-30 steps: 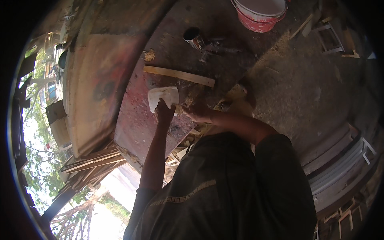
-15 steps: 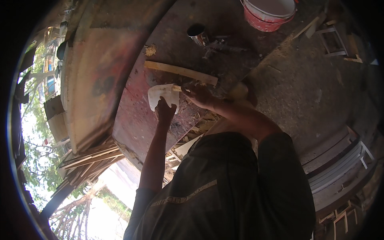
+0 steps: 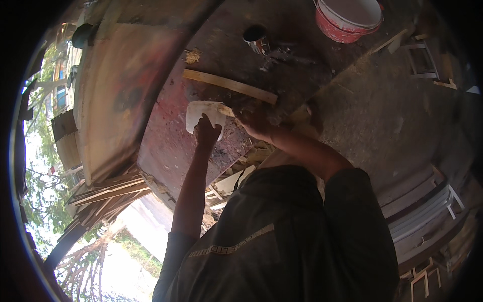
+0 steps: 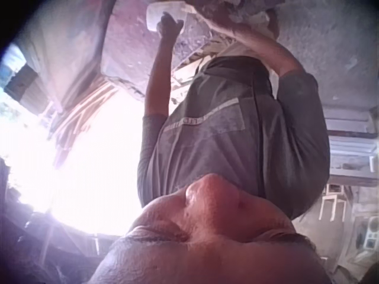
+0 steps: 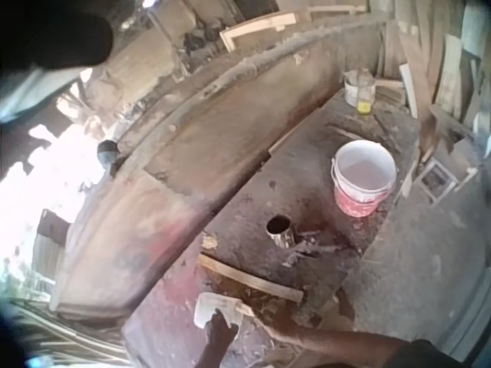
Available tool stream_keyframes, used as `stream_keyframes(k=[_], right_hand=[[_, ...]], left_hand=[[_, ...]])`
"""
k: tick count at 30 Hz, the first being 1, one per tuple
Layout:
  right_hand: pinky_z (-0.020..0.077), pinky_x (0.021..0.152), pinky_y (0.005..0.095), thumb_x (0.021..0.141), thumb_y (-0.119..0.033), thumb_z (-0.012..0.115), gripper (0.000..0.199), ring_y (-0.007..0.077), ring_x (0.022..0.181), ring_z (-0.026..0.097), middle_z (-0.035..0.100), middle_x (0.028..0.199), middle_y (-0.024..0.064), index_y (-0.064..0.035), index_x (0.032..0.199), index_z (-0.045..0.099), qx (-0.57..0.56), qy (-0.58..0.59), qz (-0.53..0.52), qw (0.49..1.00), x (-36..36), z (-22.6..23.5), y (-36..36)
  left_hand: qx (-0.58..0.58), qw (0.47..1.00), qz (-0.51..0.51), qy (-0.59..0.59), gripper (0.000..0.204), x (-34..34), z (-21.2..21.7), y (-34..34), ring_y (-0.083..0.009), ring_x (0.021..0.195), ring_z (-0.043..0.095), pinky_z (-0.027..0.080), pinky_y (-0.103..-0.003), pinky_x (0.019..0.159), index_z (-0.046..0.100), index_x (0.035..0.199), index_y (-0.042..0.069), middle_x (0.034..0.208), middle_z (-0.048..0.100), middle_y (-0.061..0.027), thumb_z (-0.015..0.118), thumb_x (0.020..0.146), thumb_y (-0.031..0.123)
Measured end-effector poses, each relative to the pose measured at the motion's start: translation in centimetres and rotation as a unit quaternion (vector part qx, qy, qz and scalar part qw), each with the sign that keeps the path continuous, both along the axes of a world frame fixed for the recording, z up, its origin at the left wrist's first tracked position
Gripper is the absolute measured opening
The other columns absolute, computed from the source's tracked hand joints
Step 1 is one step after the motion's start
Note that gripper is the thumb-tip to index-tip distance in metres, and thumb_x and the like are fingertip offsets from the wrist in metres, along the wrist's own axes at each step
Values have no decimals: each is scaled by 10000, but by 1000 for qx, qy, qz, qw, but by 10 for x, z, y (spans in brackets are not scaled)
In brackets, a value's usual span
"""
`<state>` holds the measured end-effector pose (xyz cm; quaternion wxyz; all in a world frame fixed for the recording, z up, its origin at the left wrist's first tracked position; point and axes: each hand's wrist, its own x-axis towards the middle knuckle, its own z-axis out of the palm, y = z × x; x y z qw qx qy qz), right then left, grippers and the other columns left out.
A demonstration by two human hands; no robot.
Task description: The person stirs a substance in a plastic container with a stick, then stirs a separate bucket of yellow liquid with a brush, and finally wipes the first container with a cloth.
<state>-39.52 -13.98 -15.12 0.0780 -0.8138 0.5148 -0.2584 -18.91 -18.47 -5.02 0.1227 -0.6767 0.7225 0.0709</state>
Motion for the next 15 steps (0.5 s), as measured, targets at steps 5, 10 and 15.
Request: stream_keyframes(k=[5,10,15], right_hand=[[538,756,528,950,-143,588,641,348,721,657,647,976,194,-127,1542,343,214,-124,96,964,6,-6,17],[549,720,505,952,-175,589,678,361,752,667,643,1026,212,-145,1566,303,140,-143,58,978,14,-14,11],[561,684,501,903,-80,531,631,372,822,684,633,1055,226,-102,1517,384,341,-108,132,925,13,37,24]], left_hand=[[-5,1000,1,7,814,15,-14,11,-410,895,683,547,-494,807,477,1349,-139,988,669,-268,678,727,345],[0,1000,13,18,817,19,-8,7,-422,919,682,543,-498,819,475,1349,-145,1003,673,-290,682,733,351],[-13,1000,-8,21,803,22,-7,8,-407,885,688,558,-480,796,463,1345,-157,993,672,-279,664,738,329]])
